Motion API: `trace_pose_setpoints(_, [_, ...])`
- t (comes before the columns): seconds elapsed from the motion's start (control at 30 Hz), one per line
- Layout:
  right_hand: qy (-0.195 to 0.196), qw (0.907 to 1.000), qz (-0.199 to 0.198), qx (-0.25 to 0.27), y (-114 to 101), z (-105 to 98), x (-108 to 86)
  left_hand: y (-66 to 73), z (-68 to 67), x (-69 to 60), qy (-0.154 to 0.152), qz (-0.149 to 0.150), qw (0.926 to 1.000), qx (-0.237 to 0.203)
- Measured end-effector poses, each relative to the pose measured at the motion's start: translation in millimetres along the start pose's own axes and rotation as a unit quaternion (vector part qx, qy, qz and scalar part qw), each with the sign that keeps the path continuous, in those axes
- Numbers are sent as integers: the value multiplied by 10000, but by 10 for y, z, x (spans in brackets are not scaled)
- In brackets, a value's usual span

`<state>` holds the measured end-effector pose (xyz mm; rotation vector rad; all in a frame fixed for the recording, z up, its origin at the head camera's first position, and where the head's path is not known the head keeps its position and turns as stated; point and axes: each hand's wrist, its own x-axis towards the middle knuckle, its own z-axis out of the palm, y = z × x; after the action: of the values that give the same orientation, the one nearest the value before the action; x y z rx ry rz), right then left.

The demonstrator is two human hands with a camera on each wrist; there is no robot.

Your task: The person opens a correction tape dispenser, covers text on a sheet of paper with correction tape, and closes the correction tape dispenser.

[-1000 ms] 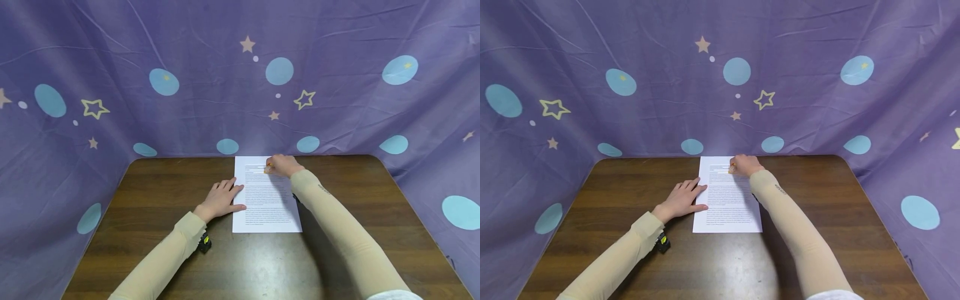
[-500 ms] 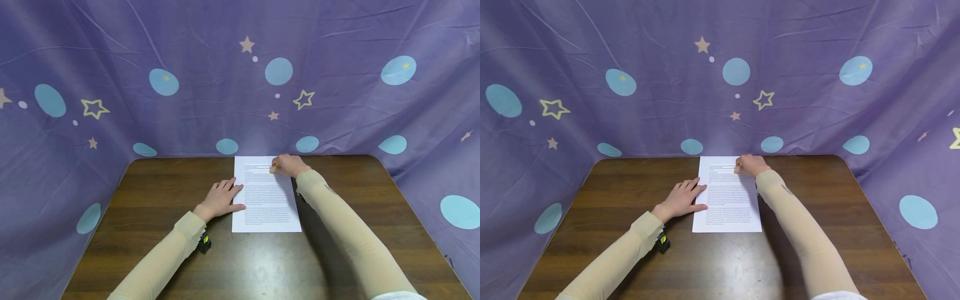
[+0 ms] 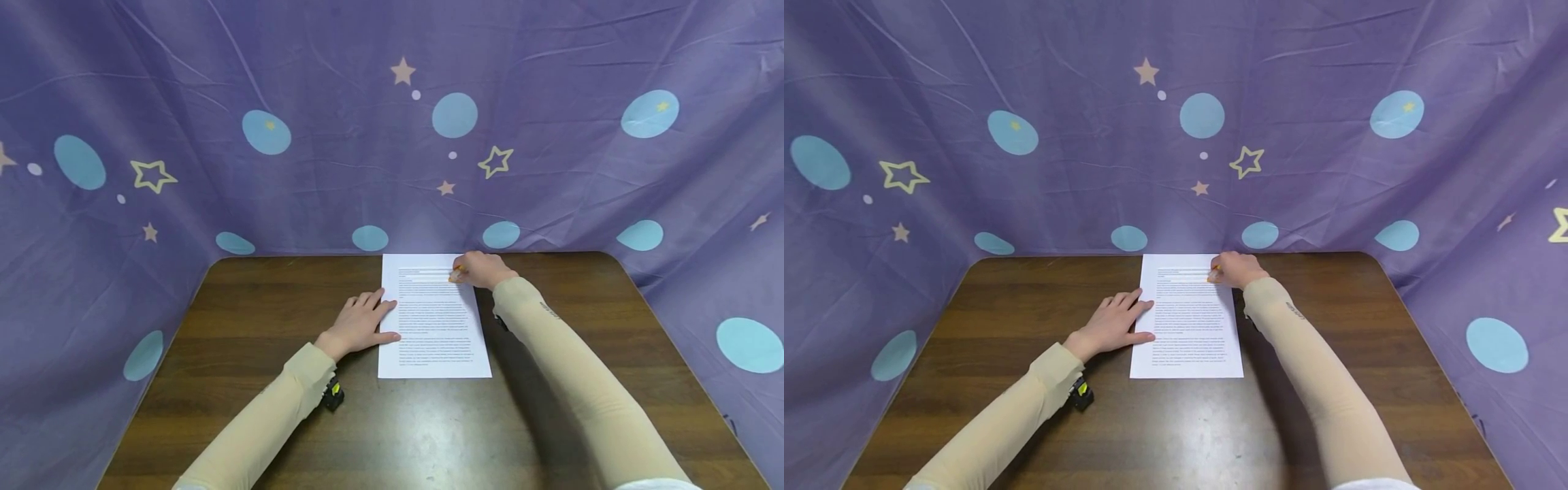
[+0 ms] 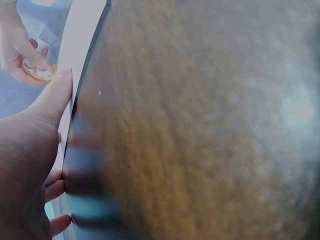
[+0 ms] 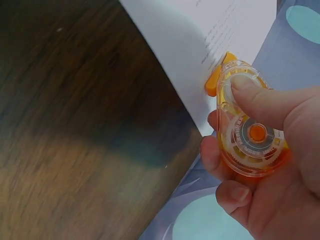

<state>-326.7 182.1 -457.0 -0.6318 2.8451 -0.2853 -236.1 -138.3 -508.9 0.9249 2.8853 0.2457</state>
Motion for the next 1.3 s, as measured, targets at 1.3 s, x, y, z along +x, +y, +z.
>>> trace_pose_setpoints(1.3, [18, 9997, 109, 217, 201, -10, -167, -12, 26, 10, -112, -123, 9998, -98])
